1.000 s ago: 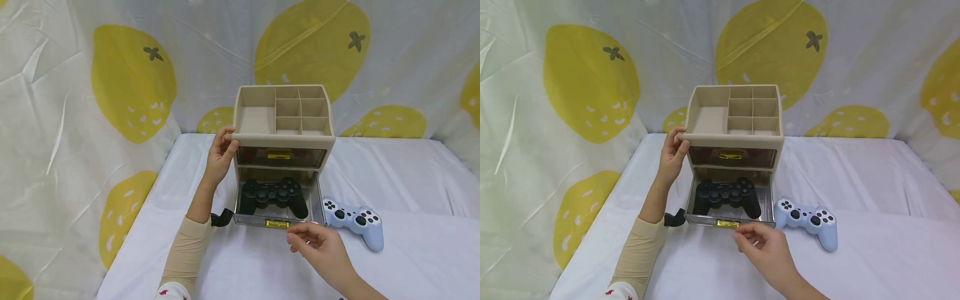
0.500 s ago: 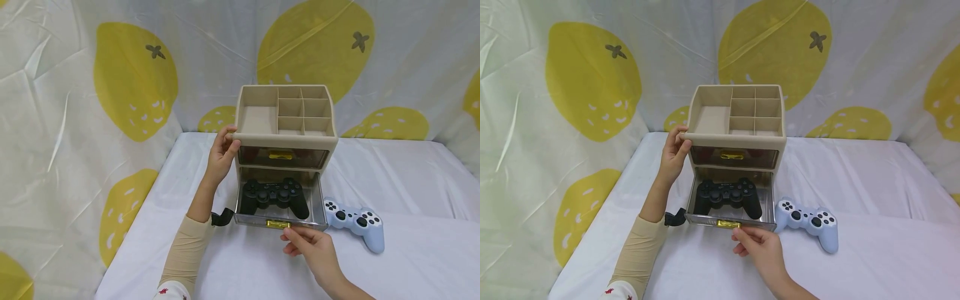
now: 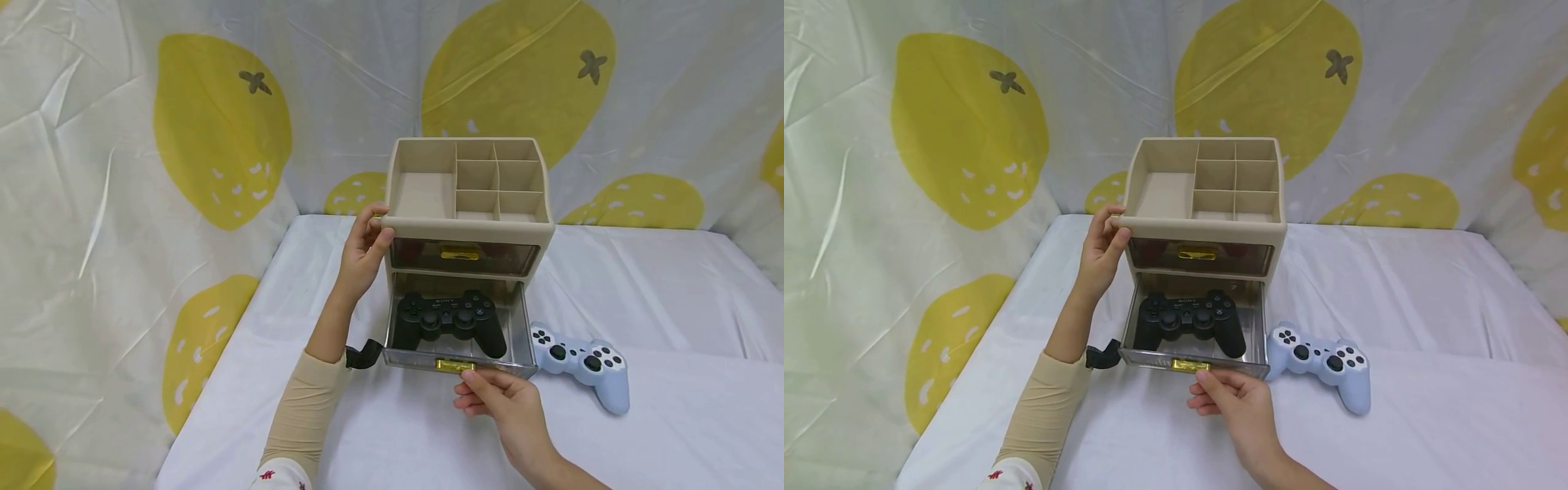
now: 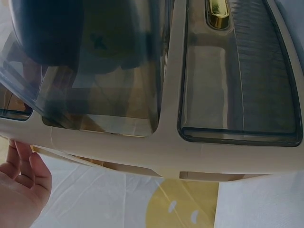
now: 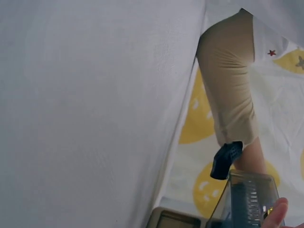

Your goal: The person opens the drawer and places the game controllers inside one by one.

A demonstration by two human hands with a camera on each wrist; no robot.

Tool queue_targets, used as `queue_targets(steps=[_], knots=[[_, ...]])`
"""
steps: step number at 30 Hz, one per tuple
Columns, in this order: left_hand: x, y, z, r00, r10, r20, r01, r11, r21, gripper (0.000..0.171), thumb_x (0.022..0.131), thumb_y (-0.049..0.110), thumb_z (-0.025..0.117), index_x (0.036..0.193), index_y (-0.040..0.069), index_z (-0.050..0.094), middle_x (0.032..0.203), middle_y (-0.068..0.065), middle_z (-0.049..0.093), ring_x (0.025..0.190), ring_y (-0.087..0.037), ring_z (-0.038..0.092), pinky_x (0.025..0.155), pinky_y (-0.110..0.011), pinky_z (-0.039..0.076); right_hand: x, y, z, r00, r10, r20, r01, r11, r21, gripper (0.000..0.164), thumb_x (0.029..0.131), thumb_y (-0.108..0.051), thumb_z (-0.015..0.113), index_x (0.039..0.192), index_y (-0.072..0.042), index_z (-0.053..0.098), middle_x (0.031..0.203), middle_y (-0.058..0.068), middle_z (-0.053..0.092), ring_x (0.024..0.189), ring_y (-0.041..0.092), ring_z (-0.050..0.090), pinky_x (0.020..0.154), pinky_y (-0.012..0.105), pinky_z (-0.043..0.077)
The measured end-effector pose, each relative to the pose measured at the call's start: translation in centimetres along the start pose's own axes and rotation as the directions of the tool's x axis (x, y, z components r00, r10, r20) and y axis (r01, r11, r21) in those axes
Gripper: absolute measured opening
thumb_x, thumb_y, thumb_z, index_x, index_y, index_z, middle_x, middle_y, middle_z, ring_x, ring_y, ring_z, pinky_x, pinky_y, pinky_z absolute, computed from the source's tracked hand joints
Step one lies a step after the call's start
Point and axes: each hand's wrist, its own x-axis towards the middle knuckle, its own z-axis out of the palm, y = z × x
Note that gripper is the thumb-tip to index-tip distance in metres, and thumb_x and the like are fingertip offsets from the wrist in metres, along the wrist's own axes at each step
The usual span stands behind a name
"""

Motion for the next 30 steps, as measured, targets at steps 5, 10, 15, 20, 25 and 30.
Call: queue_targets(steps=[5, 10, 15, 20, 25, 30], knots=[[-0.1, 0.0, 0.1, 1.0, 0.003, 0.001, -0.003, 1.0, -0.001, 0.06, 0.095, 0.05, 0.058, 0.127, 0.002, 0.042, 0.084, 0.0, 0.049, 0.076, -0.016, 0.046, 0.071, -0.028, 0.038, 0.1, -0.1, 0.0, 1.0, -0.029, -0.002, 0.029, 1.0, 0.001, 0.019, 0.092, -0.002, 0.065, 0.094, 0.016, 0.065, 0.074, 0.014, 0.07, 0.062, 0.022, 0.069, 0.058, 0.033, 0.056], [0.0, 0.1, 0.1, 1.0, -0.001, 0.001, 0.001, 1.0, 0.008, 0.061, 0.095, 0.051, 0.057, 0.128, 0.002, 0.042, 0.084, 0.0, 0.048, 0.075, -0.016, 0.044, 0.07, -0.028, 0.037, 0.4, -0.3, 0.0, 0.999, -0.049, 0.003, 0.049, 0.999, 0.014, 0.022, 0.092, -0.002, 0.066, 0.096, 0.02, 0.063, 0.074, 0.012, 0.07, 0.061, 0.021, 0.069, 0.058, 0.033, 0.056], [0.0, 0.1, 0.1, 1.0, -0.006, -0.001, 0.006, 1.0, 0.013, 0.062, 0.095, 0.051, 0.057, 0.128, 0.002, 0.043, 0.085, 0.0, 0.049, 0.076, -0.017, 0.045, 0.07, -0.028, 0.037, 0.9, -0.5, 0.0, 0.998, -0.062, 0.011, 0.062, 0.998, 0.028, 0.018, 0.092, -0.001, 0.066, 0.094, 0.017, 0.065, 0.073, 0.012, 0.07, 0.061, 0.021, 0.069, 0.058, 0.034, 0.056], [0.0, 0.0, 0.2, 1.0, -0.001, 0.001, 0.001, 1.0, 0.006, 0.063, 0.095, 0.051, 0.057, 0.128, 0.001, 0.042, 0.086, 0.001, 0.05, 0.077, -0.016, 0.046, 0.071, -0.028, 0.038, 1.5, -0.5, 0.1, 0.997, -0.081, 0.015, 0.08, 0.996, 0.046, 0.017, 0.092, -0.001, 0.066, 0.094, 0.017, 0.065, 0.073, 0.011, 0.07, 0.061, 0.02, 0.069, 0.058, 0.033, 0.056], [-0.1, 0.0, 0.3, 1.0, 0.003, 0.004, -0.003, 1.0, 0.007, 0.063, 0.095, 0.051, 0.056, 0.129, 0.0, 0.042, 0.086, 0.001, 0.05, 0.078, -0.017, 0.046, 0.072, -0.029, 0.038, 2.2, -0.5, 0.1, 0.995, -0.092, 0.022, 0.091, 0.994, 0.059, 0.025, 0.092, 0.0, 0.065, 0.098, 0.024, 0.06, 0.072, 0.009, 0.07, 0.061, 0.018, 0.069, 0.058, 0.032, 0.056], [0.0, 0.1, 0.3, 1.0, -0.003, 0.006, 0.003, 1.0, 0.014, 0.064, 0.095, 0.052, 0.056, 0.129, 0.0, 0.042, 0.087, 0.001, 0.051, 0.079, -0.017, 0.046, 0.073, -0.029, 0.038, 3.1, -0.5, 0.0, 0.994, -0.109, 0.029, 0.107, 0.992, 0.067, 0.026, 0.093, 0.0, 0.064, 0.1, 0.025, 0.059, 0.073, 0.007, 0.071, 0.061, 0.017, 0.069, 0.059, 0.031, 0.056]])
